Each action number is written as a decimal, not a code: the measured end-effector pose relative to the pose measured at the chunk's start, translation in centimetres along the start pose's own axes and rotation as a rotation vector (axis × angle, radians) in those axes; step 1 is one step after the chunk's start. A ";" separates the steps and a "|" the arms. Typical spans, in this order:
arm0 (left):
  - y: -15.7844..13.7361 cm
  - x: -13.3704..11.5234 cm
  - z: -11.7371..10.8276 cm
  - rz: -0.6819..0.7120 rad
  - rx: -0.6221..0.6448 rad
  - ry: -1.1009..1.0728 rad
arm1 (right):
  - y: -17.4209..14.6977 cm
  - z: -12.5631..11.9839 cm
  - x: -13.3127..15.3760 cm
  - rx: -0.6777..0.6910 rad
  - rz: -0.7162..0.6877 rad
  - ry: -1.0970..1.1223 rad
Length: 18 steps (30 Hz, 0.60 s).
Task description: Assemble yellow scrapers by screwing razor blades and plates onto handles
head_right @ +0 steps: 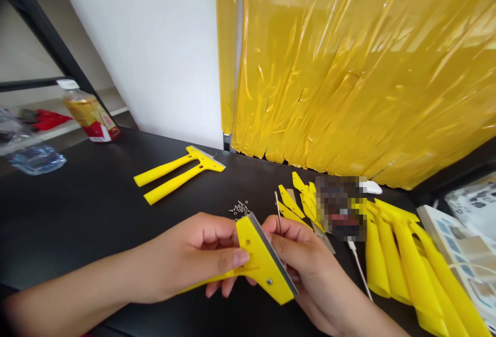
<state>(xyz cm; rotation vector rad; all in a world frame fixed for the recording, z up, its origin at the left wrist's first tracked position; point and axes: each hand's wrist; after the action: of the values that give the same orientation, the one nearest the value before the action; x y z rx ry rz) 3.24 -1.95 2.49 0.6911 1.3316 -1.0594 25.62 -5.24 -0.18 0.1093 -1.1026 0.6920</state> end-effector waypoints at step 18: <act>0.4 0.2 -1.0 0.092 -0.067 -0.119 | -0.1 -1.7 -0.7 0.137 -0.055 0.214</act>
<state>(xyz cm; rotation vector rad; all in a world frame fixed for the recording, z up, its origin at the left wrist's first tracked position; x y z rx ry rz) 3.12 -0.93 2.05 0.6240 1.2162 -0.9628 26.84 -4.95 -1.59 0.1781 -0.8444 0.7130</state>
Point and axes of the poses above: each hand's wrist, its own y-axis towards the middle knuckle, its own z-axis out of the palm, x = y × z, and after that the axes turned 14 degrees about x, right-handed
